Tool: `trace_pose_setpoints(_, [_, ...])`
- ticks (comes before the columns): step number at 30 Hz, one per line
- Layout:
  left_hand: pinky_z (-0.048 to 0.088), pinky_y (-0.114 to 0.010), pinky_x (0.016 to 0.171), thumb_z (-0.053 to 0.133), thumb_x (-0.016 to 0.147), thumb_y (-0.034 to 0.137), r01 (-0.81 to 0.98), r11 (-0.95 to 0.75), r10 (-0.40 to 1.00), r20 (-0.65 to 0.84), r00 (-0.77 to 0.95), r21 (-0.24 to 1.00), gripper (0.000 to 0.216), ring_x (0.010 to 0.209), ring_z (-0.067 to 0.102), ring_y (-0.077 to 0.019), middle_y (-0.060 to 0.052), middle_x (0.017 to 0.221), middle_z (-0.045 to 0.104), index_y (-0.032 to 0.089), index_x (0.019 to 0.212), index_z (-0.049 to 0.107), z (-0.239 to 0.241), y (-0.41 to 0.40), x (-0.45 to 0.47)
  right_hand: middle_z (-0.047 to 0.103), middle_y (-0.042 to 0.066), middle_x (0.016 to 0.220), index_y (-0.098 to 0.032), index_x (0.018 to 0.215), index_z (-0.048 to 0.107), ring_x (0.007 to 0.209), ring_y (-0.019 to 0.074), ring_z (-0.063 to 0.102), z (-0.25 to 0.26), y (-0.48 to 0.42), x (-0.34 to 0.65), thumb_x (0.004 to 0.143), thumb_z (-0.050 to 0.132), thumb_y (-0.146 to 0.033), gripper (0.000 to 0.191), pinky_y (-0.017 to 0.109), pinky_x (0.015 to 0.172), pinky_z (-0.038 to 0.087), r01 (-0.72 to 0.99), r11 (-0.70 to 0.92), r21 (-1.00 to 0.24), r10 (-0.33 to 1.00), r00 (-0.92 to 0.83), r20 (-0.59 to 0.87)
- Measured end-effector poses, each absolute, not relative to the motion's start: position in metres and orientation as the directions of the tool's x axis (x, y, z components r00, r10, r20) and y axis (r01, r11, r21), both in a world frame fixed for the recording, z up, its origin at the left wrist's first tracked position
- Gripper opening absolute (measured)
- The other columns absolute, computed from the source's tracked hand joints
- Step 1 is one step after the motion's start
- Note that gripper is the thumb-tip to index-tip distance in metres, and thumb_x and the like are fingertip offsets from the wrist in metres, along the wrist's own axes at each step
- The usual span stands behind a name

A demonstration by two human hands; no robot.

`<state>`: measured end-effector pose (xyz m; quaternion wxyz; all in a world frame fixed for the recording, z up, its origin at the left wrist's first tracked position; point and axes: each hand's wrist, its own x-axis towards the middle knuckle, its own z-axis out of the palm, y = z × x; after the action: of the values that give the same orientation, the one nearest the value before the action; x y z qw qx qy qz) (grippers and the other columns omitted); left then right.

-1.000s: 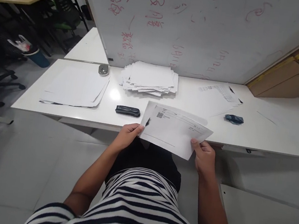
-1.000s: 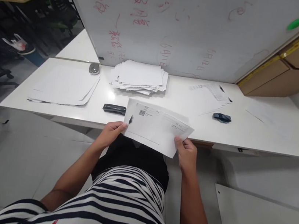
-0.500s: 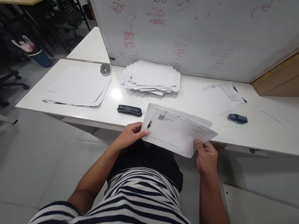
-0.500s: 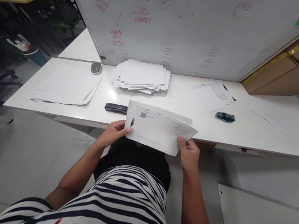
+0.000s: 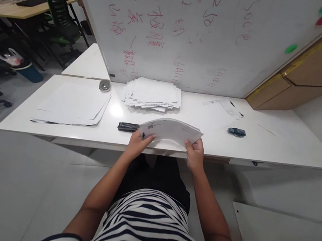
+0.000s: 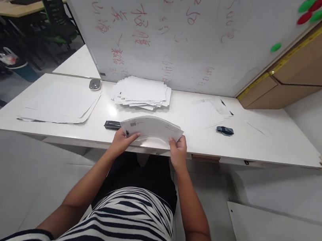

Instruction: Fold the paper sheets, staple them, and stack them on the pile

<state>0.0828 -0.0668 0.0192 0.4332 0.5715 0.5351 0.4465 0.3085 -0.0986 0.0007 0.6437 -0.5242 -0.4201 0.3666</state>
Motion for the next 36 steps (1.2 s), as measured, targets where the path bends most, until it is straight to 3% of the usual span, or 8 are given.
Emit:
trace_pose_setpoints(5, [0.050, -0.035, 0.086, 0.068, 0.076, 0.044, 0.224, -0.139, 0.990, 0.135, 0.034, 0.965, 0.032, 0.094, 0.065, -0.0215, -0.005, 0.098, 0.071, 0.020, 0.098, 0.069, 0.015, -0.067, 0.092, 0.068, 0.009, 0.108, -0.020, 0.109, 0.055, 0.103, 0.0219, 0.062, 0.001, -0.092, 0.298, 0.079, 0.064, -0.041, 0.037, 0.040, 0.094, 0.046, 0.001, 0.179, -0.984, 0.888, 0.430, 0.162])
trace_pose_setpoints(11, [0.051, -0.035, 0.086, 0.067, 0.076, 0.046, 0.158, -0.080, 0.995, 0.088, -0.042, 0.984, 0.037, 0.093, 0.065, -0.0219, -0.006, 0.098, 0.071, 0.019, 0.100, 0.069, 0.010, -0.066, 0.096, 0.066, 0.012, 0.112, -0.019, 0.111, 0.055, 0.107, 0.0233, 0.059, -0.005, -0.092, 0.290, 0.078, 0.063, -0.042, 0.041, 0.041, 0.095, 0.045, 0.084, 0.114, -0.990, 0.886, 0.442, 0.139])
trace_pose_setpoints(22, [0.051, -0.040, 0.087, 0.068, 0.075, 0.050, 0.131, 0.025, 0.999, -0.021, -0.028, 0.991, 0.041, 0.097, 0.065, -0.0254, -0.006, 0.100, 0.072, 0.018, 0.100, 0.068, 0.012, -0.074, 0.095, 0.066, 0.010, 0.111, -0.018, 0.115, 0.055, 0.106, 0.0222, 0.060, -0.011, -0.099, 0.289, 0.081, 0.060, -0.043, 0.042, 0.039, 0.097, 0.043, 0.113, 0.074, -0.991, 0.890, 0.442, 0.117])
trace_pose_setpoints(27, [0.050, -0.036, 0.084, 0.063, 0.079, 0.049, 0.223, -0.081, 0.997, 0.079, 0.019, 0.971, 0.036, 0.094, 0.064, -0.0226, -0.005, 0.098, 0.070, 0.020, 0.100, 0.067, 0.017, -0.073, 0.091, 0.066, 0.010, 0.115, -0.019, 0.118, 0.055, 0.107, 0.0224, 0.059, -0.007, -0.106, 0.296, 0.084, 0.055, -0.043, 0.041, 0.039, 0.097, 0.042, 0.209, 0.061, -0.976, 0.878, 0.453, 0.152])
trace_pose_setpoints(32, [0.045, -0.034, 0.090, 0.056, 0.087, 0.043, 0.489, -0.326, 0.929, 0.370, 0.007, 0.809, 0.034, 0.095, 0.061, -0.0191, -0.006, 0.103, 0.067, 0.022, 0.113, 0.061, 0.027, -0.060, 0.060, 0.070, 0.009, 0.107, -0.019, 0.108, 0.064, 0.105, 0.0249, 0.061, -0.006, -0.120, 0.321, 0.084, 0.054, -0.046, 0.037, 0.040, 0.096, 0.043, 0.350, 0.004, -0.937, 0.855, 0.485, 0.185])
trace_pose_setpoints(36, [0.036, -0.041, 0.099, 0.058, 0.085, 0.043, 0.753, -0.376, 0.891, 0.433, 0.135, 0.540, 0.036, 0.113, 0.052, -0.0267, -0.009, 0.115, 0.063, 0.023, 0.115, 0.061, 0.023, -0.041, 0.021, 0.071, 0.009, 0.108, -0.017, 0.104, 0.068, 0.104, 0.0263, 0.062, -0.019, -0.134, 0.337, 0.079, 0.062, -0.047, 0.040, 0.043, 0.097, 0.043, 0.187, -0.078, -0.979, 0.865, 0.500, 0.026])
